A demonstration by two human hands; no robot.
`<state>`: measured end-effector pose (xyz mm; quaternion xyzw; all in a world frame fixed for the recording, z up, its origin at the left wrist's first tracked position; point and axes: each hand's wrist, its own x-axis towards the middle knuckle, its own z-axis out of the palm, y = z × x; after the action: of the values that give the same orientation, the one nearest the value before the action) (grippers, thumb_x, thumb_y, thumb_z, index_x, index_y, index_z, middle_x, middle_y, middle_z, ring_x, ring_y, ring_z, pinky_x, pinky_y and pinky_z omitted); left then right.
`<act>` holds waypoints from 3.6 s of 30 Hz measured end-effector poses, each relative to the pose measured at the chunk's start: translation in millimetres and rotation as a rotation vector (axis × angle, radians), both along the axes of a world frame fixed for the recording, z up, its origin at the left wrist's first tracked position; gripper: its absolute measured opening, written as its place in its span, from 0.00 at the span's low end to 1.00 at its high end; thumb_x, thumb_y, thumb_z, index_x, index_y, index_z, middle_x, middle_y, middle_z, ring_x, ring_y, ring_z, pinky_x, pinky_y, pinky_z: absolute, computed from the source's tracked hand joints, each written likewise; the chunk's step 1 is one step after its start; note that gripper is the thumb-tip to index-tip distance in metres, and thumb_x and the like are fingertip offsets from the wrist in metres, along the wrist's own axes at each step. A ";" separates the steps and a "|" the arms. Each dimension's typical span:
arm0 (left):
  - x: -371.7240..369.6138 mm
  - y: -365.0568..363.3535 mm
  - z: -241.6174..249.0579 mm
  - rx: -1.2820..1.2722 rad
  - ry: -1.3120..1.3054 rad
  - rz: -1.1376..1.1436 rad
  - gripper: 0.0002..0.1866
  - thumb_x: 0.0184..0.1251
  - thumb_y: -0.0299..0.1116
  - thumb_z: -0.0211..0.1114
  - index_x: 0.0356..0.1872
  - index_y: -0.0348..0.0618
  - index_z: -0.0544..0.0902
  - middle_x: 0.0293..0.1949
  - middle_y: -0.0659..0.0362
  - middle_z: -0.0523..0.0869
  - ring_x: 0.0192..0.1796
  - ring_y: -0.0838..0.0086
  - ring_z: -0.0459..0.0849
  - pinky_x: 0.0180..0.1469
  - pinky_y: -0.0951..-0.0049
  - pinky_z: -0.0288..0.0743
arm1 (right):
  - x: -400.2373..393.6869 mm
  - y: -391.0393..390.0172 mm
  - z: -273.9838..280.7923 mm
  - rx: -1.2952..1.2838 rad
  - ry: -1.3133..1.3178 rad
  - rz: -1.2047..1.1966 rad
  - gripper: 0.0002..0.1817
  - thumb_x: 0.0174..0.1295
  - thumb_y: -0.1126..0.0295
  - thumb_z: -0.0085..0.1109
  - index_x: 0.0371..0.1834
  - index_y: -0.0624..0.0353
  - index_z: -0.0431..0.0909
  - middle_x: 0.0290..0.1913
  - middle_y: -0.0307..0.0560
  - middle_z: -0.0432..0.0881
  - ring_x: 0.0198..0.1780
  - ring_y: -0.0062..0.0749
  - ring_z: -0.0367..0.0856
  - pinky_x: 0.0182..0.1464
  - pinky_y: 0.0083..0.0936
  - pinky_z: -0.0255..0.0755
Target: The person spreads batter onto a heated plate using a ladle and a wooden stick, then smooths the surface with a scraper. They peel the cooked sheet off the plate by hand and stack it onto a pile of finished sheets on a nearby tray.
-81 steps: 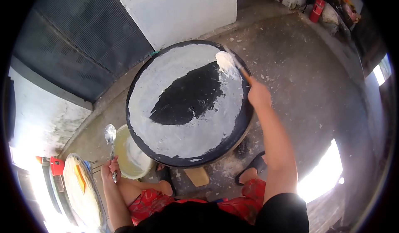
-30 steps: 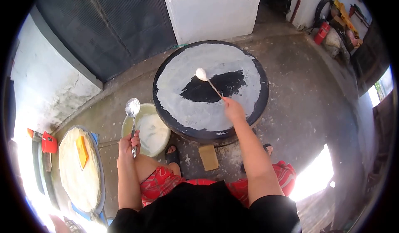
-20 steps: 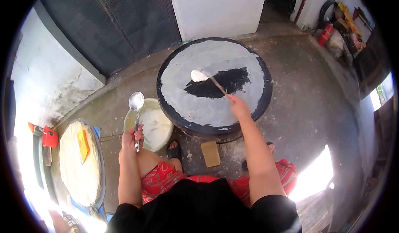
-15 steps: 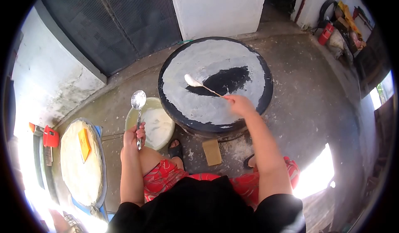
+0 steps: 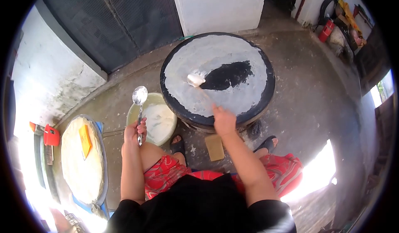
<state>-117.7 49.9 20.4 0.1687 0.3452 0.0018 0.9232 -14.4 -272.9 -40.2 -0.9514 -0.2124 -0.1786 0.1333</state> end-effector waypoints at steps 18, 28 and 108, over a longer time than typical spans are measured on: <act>-4.0 10.0 -5.9 0.019 -0.004 -0.012 0.15 0.68 0.33 0.41 0.43 0.28 0.68 0.27 0.57 0.72 0.19 0.81 0.65 0.17 0.83 0.62 | 14.0 -41.9 24.3 0.134 0.177 -0.384 0.22 0.46 0.74 0.52 0.49 0.50 0.71 0.32 0.49 0.75 0.33 0.44 0.77 0.34 0.38 0.72; -1.9 3.2 2.1 0.051 0.029 -0.029 0.14 0.67 0.32 0.41 0.42 0.29 0.68 0.26 0.58 0.71 0.19 0.81 0.65 0.16 0.85 0.61 | 17.2 -71.7 33.6 0.088 0.212 -0.472 0.21 0.45 0.75 0.52 0.47 0.54 0.71 0.35 0.49 0.75 0.34 0.47 0.77 0.36 0.39 0.72; 11.6 -122.5 17.9 0.948 -0.088 -0.583 0.10 0.64 0.31 0.46 0.31 0.33 0.71 0.17 0.57 0.73 0.12 0.78 0.67 0.11 0.79 0.60 | -60.1 -22.2 -7.5 0.746 0.495 -0.353 0.16 0.61 0.71 0.40 0.49 0.57 0.73 0.22 0.50 0.79 0.28 0.38 0.79 0.34 0.30 0.71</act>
<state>-106.1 -72.6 38.2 0.6538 0.2066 -0.0917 0.7221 -74.5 -295.1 -47.7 -0.8741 0.0691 -0.0307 0.4798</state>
